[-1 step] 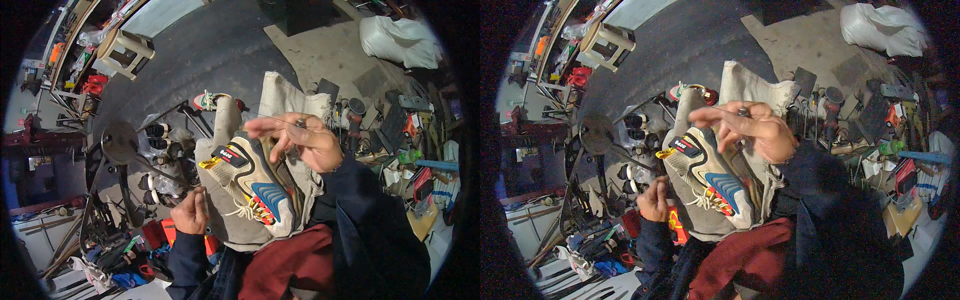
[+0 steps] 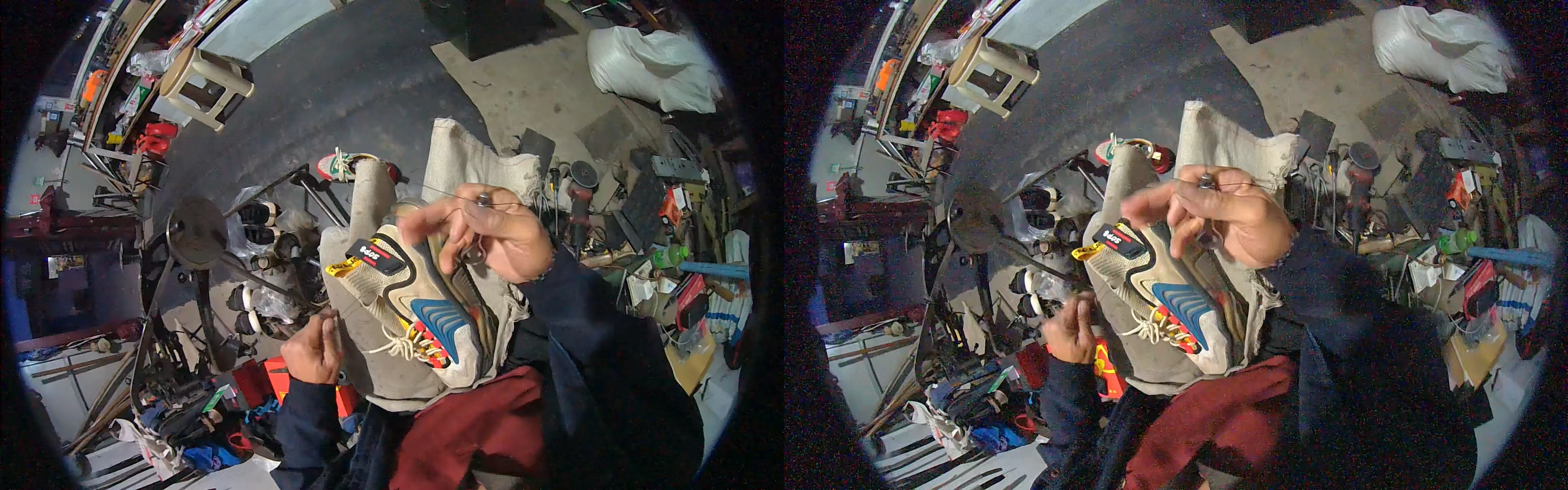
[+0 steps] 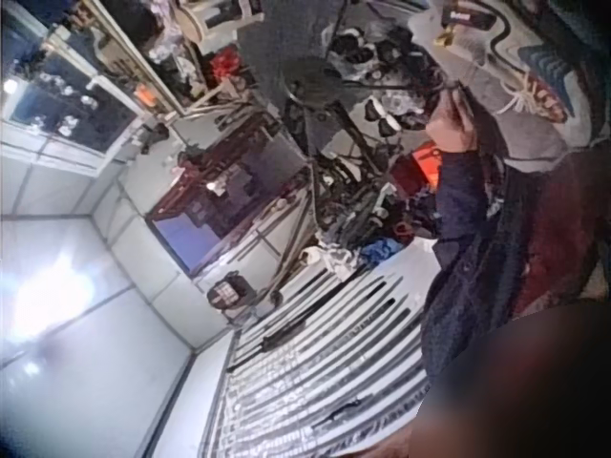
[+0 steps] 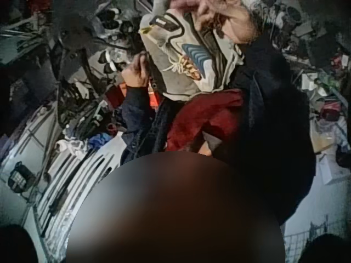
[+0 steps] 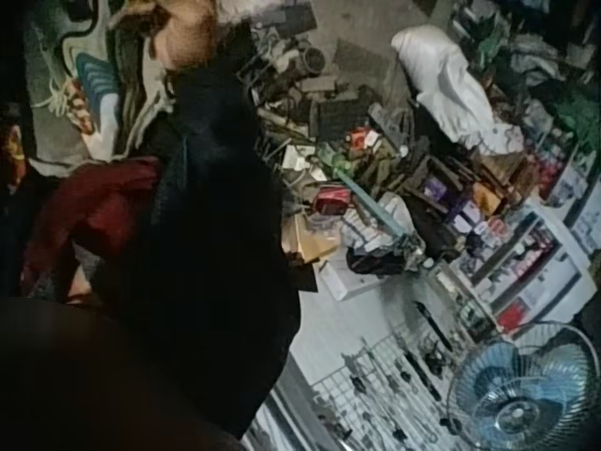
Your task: The person sews the heel area of a sneaker using a needle and thread. They repeatedly insert the needle through the shoe's upper and pull the thread tight, rotating the shoe to access different sections of the heel.
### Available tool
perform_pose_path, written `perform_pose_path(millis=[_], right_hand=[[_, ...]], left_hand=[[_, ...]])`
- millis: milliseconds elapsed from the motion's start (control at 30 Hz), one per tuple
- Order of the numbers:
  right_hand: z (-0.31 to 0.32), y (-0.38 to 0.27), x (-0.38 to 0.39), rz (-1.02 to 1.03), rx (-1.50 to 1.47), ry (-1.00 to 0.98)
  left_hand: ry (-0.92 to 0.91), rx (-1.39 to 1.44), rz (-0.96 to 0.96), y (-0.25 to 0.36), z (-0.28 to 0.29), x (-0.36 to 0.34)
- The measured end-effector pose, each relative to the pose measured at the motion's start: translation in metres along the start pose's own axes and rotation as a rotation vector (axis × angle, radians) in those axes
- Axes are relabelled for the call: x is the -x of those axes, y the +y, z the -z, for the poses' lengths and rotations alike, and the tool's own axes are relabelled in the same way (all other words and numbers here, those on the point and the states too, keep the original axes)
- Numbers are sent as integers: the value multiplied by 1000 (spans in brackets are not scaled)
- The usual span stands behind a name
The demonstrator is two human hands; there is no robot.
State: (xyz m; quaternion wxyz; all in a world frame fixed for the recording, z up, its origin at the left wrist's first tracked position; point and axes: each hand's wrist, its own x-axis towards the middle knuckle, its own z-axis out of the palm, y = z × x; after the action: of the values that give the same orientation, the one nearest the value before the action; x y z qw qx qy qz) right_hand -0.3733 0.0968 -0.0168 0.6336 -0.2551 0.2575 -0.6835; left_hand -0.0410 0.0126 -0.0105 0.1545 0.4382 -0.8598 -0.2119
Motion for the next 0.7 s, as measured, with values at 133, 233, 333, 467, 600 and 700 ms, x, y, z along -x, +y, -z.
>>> perform_pose_path(millis=[133,233,333,467,600,700], right_hand=[[0,7,-8,-133,-44,254],[-2,11,-2,-86,-21,282],[-4,17,2,-52,28,277],[-10,22,-3,-14,285,311],[-19,11,-10,204,965,368],[-24,-3,-4,-104,1279,296]], left_hand=[[-54,-212,-93,-20,0,16],[22,-246,-72,-49,1,28],[73,-232,7,-86,10,39],[114,-317,-21,-105,9,56],[387,465,185,-78,13,44],[554,1295,157,-33,22,19]])
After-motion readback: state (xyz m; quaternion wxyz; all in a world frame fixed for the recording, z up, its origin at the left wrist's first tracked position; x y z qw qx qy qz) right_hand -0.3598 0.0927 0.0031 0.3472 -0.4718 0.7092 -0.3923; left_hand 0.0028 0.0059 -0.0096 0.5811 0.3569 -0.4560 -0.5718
